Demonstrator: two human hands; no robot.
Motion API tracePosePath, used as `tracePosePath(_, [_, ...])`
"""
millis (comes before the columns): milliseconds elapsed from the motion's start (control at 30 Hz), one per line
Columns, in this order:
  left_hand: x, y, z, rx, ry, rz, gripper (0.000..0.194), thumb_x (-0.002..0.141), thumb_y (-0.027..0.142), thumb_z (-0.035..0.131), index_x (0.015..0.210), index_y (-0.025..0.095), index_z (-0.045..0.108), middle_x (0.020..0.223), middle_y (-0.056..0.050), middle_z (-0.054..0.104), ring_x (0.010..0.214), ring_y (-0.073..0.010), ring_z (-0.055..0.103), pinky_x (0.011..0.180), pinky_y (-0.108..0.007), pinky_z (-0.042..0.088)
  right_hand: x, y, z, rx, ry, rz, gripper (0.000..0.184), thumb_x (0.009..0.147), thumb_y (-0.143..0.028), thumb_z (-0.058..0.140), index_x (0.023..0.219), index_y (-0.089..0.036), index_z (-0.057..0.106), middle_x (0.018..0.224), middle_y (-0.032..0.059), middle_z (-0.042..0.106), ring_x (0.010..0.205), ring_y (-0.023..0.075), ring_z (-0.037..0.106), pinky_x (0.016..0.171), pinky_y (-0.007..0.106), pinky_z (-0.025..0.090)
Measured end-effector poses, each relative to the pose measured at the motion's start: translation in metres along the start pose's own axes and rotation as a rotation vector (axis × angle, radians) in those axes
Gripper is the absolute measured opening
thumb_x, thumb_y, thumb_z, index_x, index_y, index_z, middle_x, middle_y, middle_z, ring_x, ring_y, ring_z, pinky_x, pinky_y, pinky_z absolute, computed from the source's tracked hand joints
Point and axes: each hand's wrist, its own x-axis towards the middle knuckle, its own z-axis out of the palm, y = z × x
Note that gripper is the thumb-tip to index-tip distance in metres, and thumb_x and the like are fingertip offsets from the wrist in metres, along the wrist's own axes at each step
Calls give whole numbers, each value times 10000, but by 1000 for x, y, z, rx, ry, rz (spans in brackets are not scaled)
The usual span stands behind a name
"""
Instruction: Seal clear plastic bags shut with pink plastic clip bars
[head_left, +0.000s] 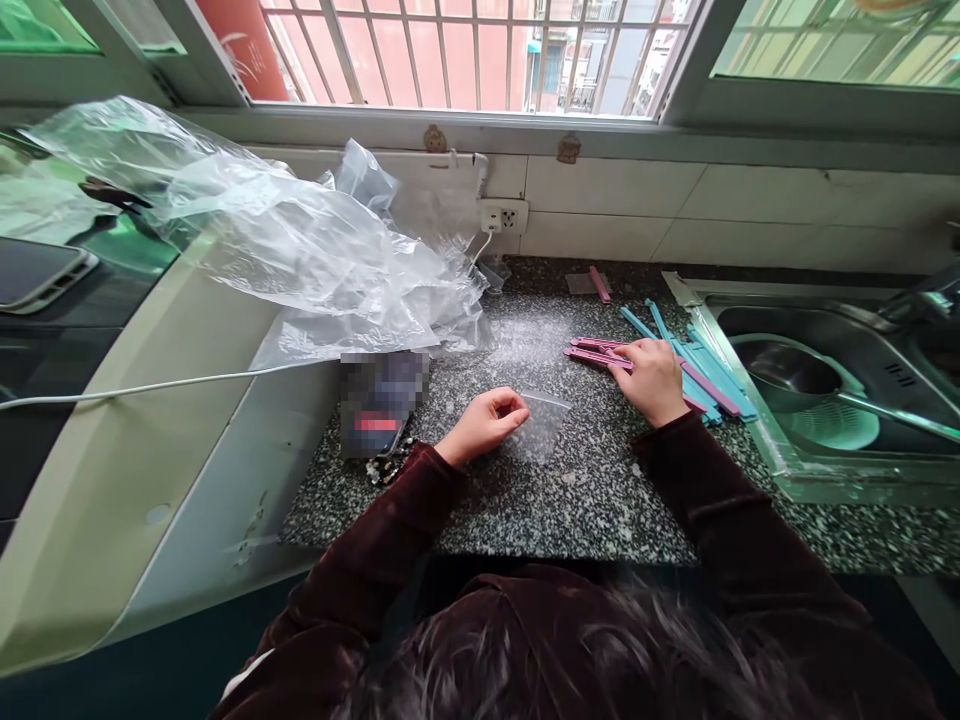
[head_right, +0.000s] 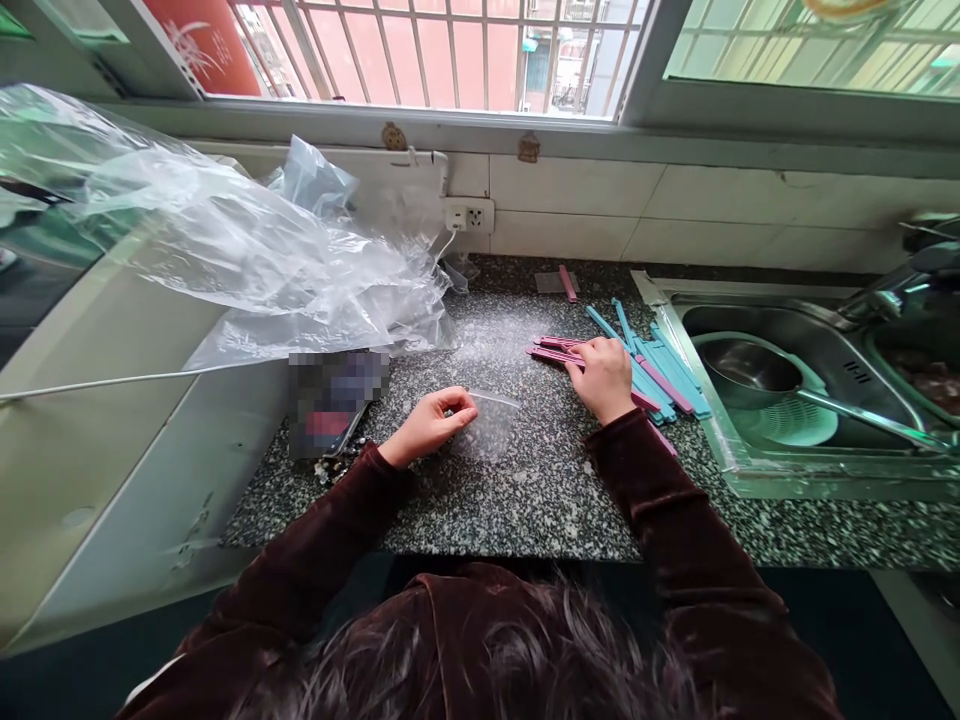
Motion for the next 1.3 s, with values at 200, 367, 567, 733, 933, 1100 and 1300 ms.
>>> tracePosePath(200, [1, -2, -1, 56, 25, 55, 183, 759, 266, 525, 623, 147, 555, 647, -7, 561, 655, -119, 505, 656, -249, 408, 0, 10, 11, -182, -69, -12, 114, 699, -204, 604, 798, -178, 653, 829, 116, 574, 850, 278, 447, 717, 436, 368])
tracePosePath(367, [2, -4, -2, 152, 68, 88, 184, 773, 254, 539, 638, 152, 611, 670, -26, 603, 693, -137, 539, 701, -269, 419, 3, 9, 14, -221, -98, -14, 58, 698, -180, 586, 726, -173, 636, 802, 120, 564, 831, 269, 435, 696, 414, 346])
tracePosePath(567, [2, -5, -2, 97, 79, 33, 186, 761, 255, 538, 744, 139, 683, 770, -65, 683, 755, -162, 597, 734, -278, 449, 3, 5, 13, -251, -123, 7, 84, 734, -202, 562, 729, -167, 638, 795, 115, 581, 826, 259, 440, 690, 379, 316])
tracePosePath(733, [3, -4, -5, -30, 103, -148, 239, 746, 273, 524, 792, 121, 703, 823, -76, 720, 762, -177, 628, 725, -274, 471, 1, -7, 10, -311, -98, -51, 154, 785, -248, 531, 801, -166, 659, 810, 103, 620, 819, 247, 455, 680, 352, 298])
tracePosePath(933, [5, -3, -8, -71, 167, -225, 244, 714, 277, 529, 745, 114, 709, 785, -70, 719, 730, -173, 609, 700, -270, 456, -5, -32, 3, -176, 4, -160, 134, 798, -279, 559, 808, -185, 654, 814, 72, 646, 814, 230, 486, 711, 344, 339])
tracePosePath(1100, [6, -4, -9, -105, 196, -278, 264, 704, 286, 530, 756, 99, 709, 706, -58, 688, 634, -141, 539, 623, -252, 410, -12, -54, -7, 32, 64, -226, 104, 807, -270, 579, 796, -192, 646, 758, 44, 644, 772, 202, 524, 745, 337, 411])
tracePosePath(1300, [7, -4, -11, -268, 223, -247, 259, 680, 292, 570, 791, 101, 704, 677, -30, 644, 580, -100, 451, 583, -230, 350, -22, -72, -9, 289, -17, -246, 62, 794, -255, 609, 807, -201, 638, 761, 39, 650, 743, 187, 546, 703, 336, 446])
